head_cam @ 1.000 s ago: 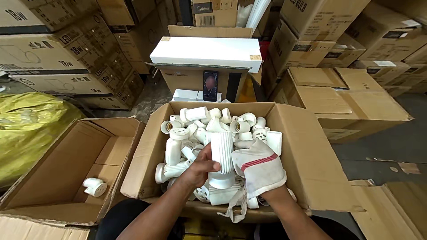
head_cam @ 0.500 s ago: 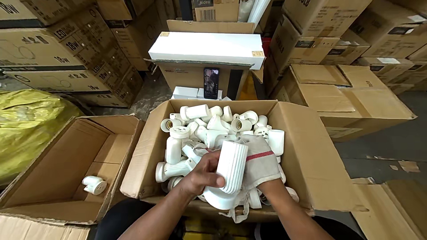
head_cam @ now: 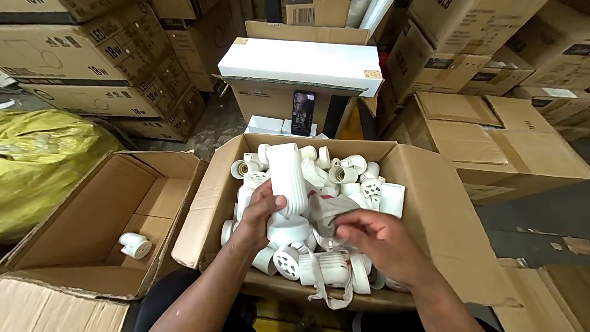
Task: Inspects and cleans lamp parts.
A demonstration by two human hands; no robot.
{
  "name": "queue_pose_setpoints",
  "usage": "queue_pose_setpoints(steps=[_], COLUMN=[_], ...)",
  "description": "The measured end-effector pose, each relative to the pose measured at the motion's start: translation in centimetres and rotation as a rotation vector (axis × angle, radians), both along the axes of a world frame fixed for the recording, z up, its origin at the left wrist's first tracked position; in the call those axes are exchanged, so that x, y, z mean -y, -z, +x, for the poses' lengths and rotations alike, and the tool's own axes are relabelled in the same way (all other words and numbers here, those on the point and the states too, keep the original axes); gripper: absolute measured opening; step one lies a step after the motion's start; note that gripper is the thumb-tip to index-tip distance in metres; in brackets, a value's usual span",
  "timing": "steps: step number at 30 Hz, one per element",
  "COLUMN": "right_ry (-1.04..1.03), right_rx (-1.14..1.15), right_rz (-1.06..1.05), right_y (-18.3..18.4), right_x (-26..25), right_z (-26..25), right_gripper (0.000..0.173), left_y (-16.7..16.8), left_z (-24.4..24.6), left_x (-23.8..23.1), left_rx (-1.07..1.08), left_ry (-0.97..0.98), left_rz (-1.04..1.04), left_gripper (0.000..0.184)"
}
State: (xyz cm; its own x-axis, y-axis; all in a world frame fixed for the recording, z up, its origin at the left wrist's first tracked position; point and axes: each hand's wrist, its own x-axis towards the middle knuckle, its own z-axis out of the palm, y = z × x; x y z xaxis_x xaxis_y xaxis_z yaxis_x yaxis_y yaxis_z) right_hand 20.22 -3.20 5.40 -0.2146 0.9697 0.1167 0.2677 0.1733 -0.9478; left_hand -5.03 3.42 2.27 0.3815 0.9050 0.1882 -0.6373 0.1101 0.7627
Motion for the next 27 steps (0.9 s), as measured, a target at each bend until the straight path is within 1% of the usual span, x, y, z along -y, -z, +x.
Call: queue_pose_setpoints(steps=[1,2,3,4,5,6,7,8,10,12,15,17,19,20,22,23,24,25,26,27], right_ry=[0.110,0.210,0.273,0.276,0.229,0.156,0.093,0.062,0.082,0.117,0.211,0.284,0.311,0.290,0.225,0.220,0.249,0.312,0.378,0.397], right_rx=[-0.019,0.020,0.104,0.182,0.231,0.250,0.252,0.246,0.211,0.214,0.222,0.236,0.210,0.176,0.119,0.126,0.165,0.241,0.332,0.411], right_rz=[0.117,0.241,0.346,0.399,0.393,0.346,0.296,0.252,0.201,0.206,0.275,0.343,0.322,0.245,0.059,0.011,0.019,0.075,0.138,0.130], right_y=[0.0,0.2,0.5,0.8,0.9,1.1,1.3,1.6,2.0,2.1,2.5,3.0,3.1,2.9,2.2,1.9,1.8,1.9,2.1,2.1], right_x=[-0.1,-0.3,-0.5,-0.6,-0.5,-0.5,-0.4,-0.4,-0.2,-0.1,-0.2,-0.3,-0.3,-0.3,-0.5,-0.6,-0.6,-0.6,-0.6,-0.5], right_z=[0.0,-0.1,0.0,0.1,0.1,0.0,-0.1,-0.3,-0.8,-1.2,-1.7,-2.1,-2.3,-2.4,-2.1,-1.9,-1.7,-1.5,-1.3,-1.1], right_gripper=[0.022,0.024,0.032,0.043,0.056,0.067,0.073,0.071,0.051,0.038,0.030,0.026,0.030,0.038,0.063,0.074,0.078,0.073,0.063,0.055], left_y=[0.0,-0.1,-0.2,-0.2,-0.3,-0.2,-0.2,-0.1,-0.1,-0.1,0.0,0.0,0.1,0.1,0.1,0.0,0.0,0.0,0.0,0.2], left_z=[0.1,0.3,0.6,0.9,1.2,1.4,1.5,1.6,1.4,1.2,1.1,1.2,1.3,1.3,1.1,1.0,0.9,0.9,0.8,0.6], left_x=[0.2,0.4,0.8,1.1,1.5,1.7,1.8,1.8,1.6,1.1,0.9,1.0,1.0,1.0,0.8,0.8,0.7,0.7,0.6,0.6], left_rx=[-0.018,-0.039,-0.061,-0.077,-0.079,-0.062,-0.033,-0.007,0.025,0.060,0.084,0.056,0.033,0.028,0.034,0.046,0.062,0.080,0.099,0.116], left_ry=[0.076,0.156,0.233,0.308,0.376,0.436,0.482,0.507,0.502,0.476,0.443,0.428,0.413,0.410,0.403,0.387,0.356,0.314,0.272,0.231], left_rz=[0.041,0.083,0.122,0.149,0.171,0.188,0.201,0.213,0.227,0.226,0.204,0.196,0.194,0.197,0.209,0.209,0.201,0.190,0.178,0.163], left_gripper=[0.044,0.044,0.045,0.048,0.052,0.055,0.057,0.058,0.055,0.051,0.049,0.050,0.052,0.052,0.051,0.050,0.049,0.047,0.046,0.045])
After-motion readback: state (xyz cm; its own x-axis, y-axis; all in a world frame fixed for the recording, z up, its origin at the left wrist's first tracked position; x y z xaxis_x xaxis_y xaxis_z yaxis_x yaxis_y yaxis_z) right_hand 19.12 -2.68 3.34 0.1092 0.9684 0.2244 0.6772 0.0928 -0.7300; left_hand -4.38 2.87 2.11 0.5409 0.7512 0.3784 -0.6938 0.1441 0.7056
